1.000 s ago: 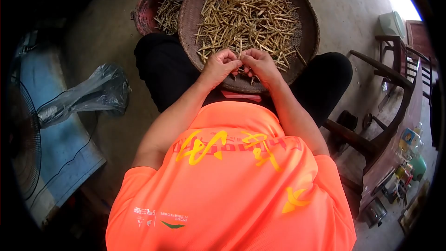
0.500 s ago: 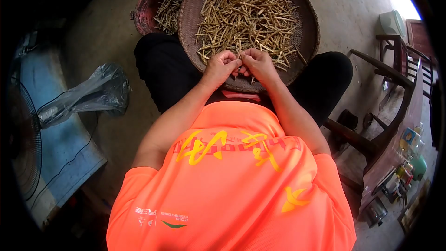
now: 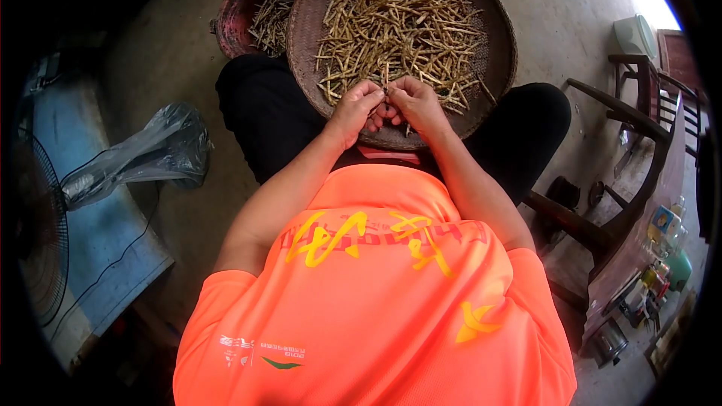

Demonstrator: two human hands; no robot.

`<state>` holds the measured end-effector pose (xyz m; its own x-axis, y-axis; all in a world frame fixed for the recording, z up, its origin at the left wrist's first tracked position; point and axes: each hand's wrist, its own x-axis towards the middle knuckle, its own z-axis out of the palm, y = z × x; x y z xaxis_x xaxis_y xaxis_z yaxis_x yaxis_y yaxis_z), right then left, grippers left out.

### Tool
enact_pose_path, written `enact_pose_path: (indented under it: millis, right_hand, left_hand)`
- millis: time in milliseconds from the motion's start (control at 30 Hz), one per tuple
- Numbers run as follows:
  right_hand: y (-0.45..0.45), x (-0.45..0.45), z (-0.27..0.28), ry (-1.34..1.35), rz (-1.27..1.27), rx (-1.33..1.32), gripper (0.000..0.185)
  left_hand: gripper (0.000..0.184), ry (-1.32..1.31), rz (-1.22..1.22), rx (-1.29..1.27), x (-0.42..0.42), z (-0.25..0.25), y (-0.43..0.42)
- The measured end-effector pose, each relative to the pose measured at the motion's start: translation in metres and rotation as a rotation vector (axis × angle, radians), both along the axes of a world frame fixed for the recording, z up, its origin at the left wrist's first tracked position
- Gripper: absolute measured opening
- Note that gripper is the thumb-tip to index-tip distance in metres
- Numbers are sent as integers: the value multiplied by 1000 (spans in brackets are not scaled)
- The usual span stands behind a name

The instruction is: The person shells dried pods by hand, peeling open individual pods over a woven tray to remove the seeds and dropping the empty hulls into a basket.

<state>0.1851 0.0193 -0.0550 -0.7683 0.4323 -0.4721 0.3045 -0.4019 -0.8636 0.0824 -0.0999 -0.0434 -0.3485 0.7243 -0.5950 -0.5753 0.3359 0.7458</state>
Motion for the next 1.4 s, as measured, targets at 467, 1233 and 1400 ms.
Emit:
enact_pose_path:
  millis: [467, 1233, 1400]
  right_hand:
    - [4, -1, -10, -61, 88, 26, 15]
    - [5, -2, -5, -26, 6, -31, 11]
    - [4, -2, -12, 4, 16, 57, 12]
  left_hand:
    - [7, 186, -51, 21, 2, -15, -1]
    - [8, 116, -103, 84, -8, -19, 2]
    - [9, 251, -139, 110, -8, -22, 4]
